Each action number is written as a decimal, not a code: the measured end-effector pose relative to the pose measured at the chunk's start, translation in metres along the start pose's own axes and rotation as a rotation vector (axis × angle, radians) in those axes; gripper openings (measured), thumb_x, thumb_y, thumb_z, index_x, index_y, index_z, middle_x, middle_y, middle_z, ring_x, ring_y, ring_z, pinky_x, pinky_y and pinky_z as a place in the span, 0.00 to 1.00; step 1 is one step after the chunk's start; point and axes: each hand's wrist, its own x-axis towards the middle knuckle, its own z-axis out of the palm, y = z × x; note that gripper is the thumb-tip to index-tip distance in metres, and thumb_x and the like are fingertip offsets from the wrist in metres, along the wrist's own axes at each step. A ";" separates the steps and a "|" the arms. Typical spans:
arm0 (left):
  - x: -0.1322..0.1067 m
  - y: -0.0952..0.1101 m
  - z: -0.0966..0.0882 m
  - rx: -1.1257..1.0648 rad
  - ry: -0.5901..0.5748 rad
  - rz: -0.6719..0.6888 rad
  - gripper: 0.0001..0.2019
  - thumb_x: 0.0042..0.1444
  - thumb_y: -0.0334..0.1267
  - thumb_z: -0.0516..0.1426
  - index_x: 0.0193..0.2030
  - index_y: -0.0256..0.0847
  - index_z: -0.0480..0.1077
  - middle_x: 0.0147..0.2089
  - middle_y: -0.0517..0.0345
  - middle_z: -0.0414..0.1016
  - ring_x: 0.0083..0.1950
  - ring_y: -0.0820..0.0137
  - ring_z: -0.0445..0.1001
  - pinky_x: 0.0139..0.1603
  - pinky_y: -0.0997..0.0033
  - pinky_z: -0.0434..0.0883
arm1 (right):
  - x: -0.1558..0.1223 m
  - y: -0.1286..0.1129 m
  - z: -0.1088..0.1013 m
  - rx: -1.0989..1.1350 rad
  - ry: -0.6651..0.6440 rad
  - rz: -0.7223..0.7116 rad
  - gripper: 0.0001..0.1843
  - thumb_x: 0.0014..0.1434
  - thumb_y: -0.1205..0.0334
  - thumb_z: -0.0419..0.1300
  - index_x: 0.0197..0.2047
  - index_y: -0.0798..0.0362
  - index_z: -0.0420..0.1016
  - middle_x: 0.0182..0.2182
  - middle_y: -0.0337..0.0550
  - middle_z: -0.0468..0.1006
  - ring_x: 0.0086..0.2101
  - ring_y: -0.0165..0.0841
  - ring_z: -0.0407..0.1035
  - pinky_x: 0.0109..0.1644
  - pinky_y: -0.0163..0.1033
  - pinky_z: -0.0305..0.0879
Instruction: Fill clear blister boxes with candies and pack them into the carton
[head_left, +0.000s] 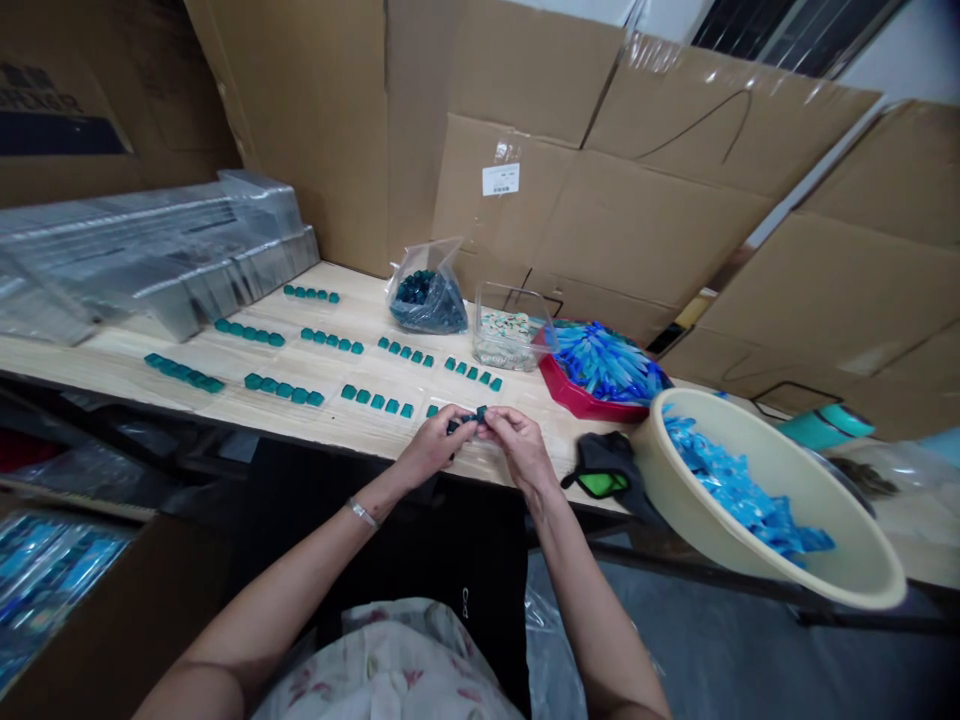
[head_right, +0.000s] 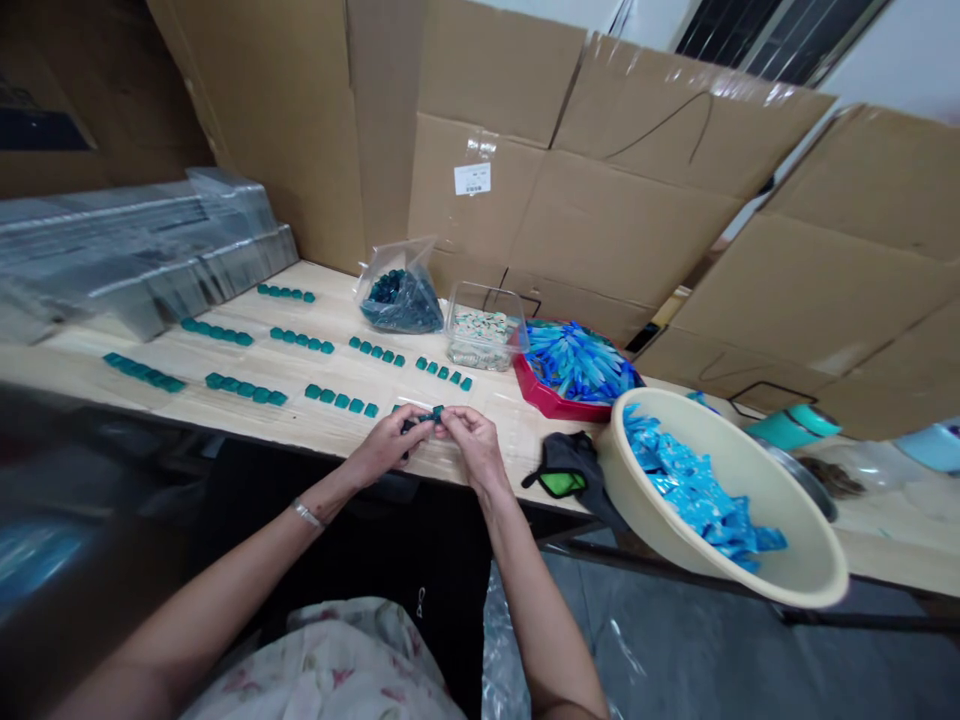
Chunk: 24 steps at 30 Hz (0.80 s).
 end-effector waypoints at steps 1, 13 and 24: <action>0.000 0.001 0.000 -0.009 0.016 -0.007 0.17 0.53 0.50 0.55 0.44 0.42 0.66 0.24 0.66 0.59 0.20 0.79 0.56 0.15 0.83 0.54 | 0.000 0.000 0.000 0.061 0.012 0.023 0.15 0.43 0.53 0.69 0.31 0.54 0.76 0.23 0.38 0.77 0.25 0.29 0.71 0.36 0.37 0.71; 0.005 0.005 0.001 -0.055 0.094 0.027 0.14 0.51 0.46 0.58 0.41 0.41 0.68 0.23 0.67 0.61 0.18 0.81 0.54 0.15 0.82 0.52 | -0.004 0.003 0.004 0.163 0.024 0.027 0.14 0.43 0.59 0.70 0.35 0.54 0.78 0.26 0.38 0.78 0.26 0.27 0.71 0.36 0.33 0.70; 0.010 -0.002 -0.004 0.321 0.144 0.365 0.06 0.56 0.38 0.54 0.38 0.40 0.68 0.37 0.56 0.74 0.39 0.69 0.72 0.43 0.69 0.68 | -0.006 0.004 0.002 0.044 0.005 0.021 0.15 0.44 0.56 0.68 0.36 0.55 0.78 0.26 0.39 0.79 0.27 0.29 0.72 0.39 0.37 0.71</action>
